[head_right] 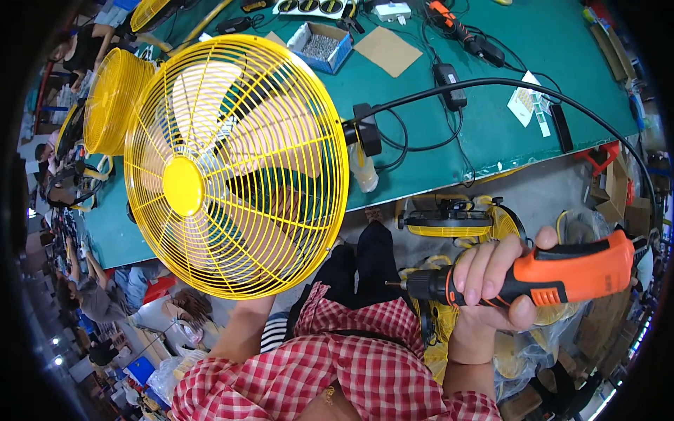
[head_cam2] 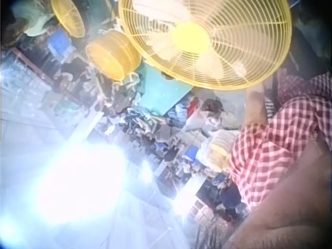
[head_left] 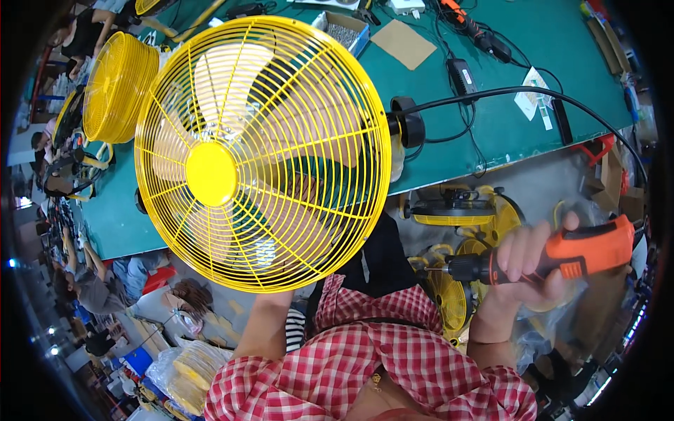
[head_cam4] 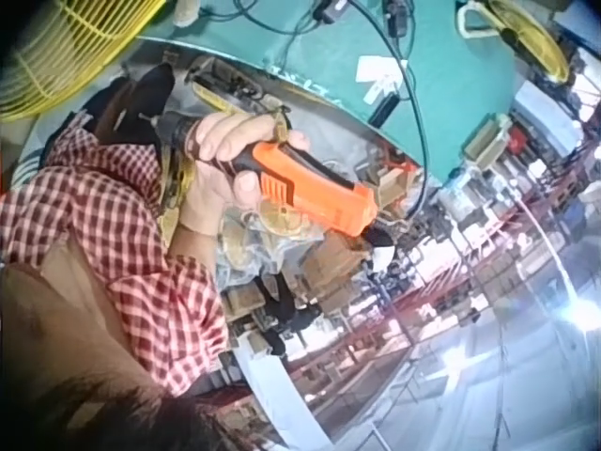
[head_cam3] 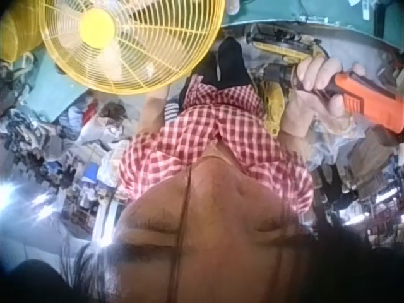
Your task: Assembling components of electric fans, including the front grill, blades, and logo stickers using an electric screwdriver.
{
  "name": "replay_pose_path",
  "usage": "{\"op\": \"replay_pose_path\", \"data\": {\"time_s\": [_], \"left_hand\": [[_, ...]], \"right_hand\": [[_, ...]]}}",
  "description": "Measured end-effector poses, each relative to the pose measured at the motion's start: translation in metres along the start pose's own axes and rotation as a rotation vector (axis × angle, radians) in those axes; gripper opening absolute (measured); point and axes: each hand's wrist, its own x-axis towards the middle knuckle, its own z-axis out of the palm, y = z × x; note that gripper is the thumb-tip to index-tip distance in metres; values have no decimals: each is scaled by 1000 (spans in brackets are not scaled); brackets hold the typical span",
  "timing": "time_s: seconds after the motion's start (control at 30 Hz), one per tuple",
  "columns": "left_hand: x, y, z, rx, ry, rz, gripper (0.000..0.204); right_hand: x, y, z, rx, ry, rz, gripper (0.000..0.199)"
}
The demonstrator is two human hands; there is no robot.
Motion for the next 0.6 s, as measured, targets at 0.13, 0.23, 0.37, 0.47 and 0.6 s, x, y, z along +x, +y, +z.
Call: {"op": "replay_pose_path", "data": {"time_s": [0.13, 0.23, 0.37, 0.47, 0.6], "left_hand": [[-6, 16, 3, -70, 7, -52, 35], [-16, 24, 12, -138, 24, -81, 35], [-30, 35, 23, -234, 56, -112, 35], [-51, 38, 15, -317, 118, -122, 35], [-122, 92, 25, -160, 72, -394, 25]], "right_hand": [[31, 3, 5, 50, -142, 31, 61], [67, 13, 11, 86, -193, 54, 60], [141, 38, 4, 85, -299, 49, 51], [201, 69, 4, -65, -159, -16, 44], [252, 47, -16, -123, 241, -119, 39]]}}
